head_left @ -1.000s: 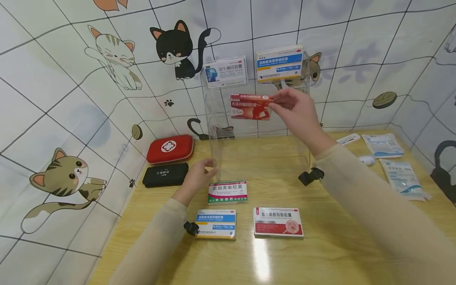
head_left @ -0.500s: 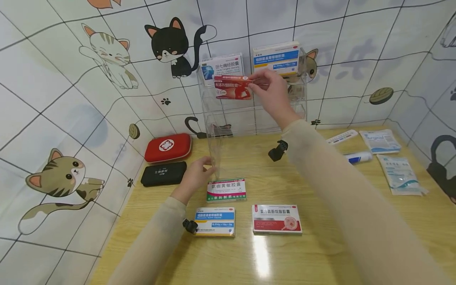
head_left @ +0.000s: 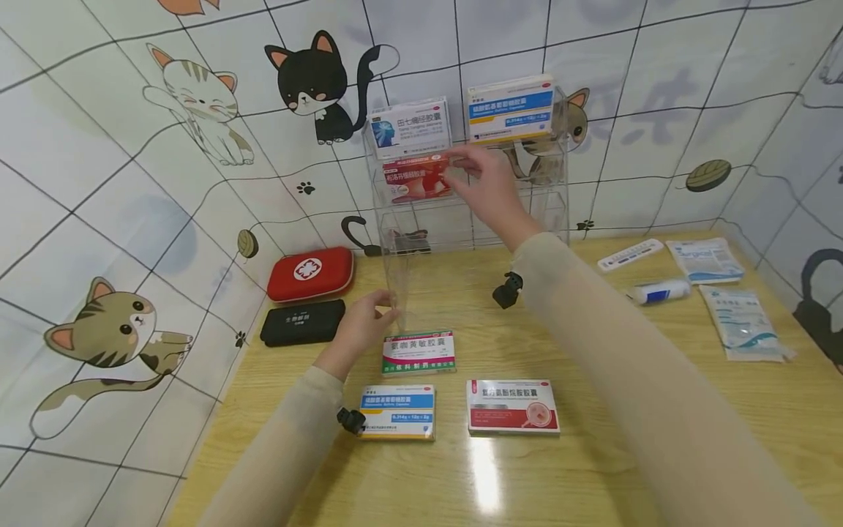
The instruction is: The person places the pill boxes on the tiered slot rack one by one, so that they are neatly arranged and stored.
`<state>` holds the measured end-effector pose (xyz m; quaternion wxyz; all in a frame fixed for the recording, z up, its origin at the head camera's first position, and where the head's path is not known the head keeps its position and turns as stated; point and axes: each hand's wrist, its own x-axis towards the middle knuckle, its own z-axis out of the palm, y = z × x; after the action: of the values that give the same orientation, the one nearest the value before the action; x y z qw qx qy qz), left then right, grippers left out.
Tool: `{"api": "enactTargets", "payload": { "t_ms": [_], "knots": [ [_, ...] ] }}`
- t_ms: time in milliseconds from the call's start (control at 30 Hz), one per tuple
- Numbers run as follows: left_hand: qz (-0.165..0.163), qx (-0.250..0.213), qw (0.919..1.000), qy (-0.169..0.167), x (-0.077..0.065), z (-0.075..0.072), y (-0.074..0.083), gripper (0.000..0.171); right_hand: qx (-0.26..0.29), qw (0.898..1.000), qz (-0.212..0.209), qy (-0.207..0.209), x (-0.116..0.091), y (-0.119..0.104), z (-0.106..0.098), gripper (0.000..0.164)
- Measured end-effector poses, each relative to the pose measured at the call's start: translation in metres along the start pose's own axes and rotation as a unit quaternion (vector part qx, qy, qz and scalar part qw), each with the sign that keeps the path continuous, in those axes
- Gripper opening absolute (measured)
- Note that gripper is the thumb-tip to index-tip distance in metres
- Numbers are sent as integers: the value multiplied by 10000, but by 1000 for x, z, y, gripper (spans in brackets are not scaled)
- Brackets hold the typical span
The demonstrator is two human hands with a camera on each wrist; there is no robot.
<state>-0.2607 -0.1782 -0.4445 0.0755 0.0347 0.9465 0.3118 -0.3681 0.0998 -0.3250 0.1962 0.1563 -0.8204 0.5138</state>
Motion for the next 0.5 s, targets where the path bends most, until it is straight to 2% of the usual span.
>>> {"api": "enactTargets", "payload": {
  "t_ms": [100,200,333,500],
  "knots": [
    [33,34,10000,7,0,0,2,45,97,9996,-93,242,-15,-7,-4,39],
    [102,98,9999,30,1,0,3,45,515,9983,53,261,-37,-17,-8,39],
    [143,99,9998,65,2,2,1,45,648,9978,41,-150,-74,-24,-13,35],
    [111,63,9998,139,0,3,-3,45,108,9973,-345,-638,-121,-12,-24,27]
  ]
}}
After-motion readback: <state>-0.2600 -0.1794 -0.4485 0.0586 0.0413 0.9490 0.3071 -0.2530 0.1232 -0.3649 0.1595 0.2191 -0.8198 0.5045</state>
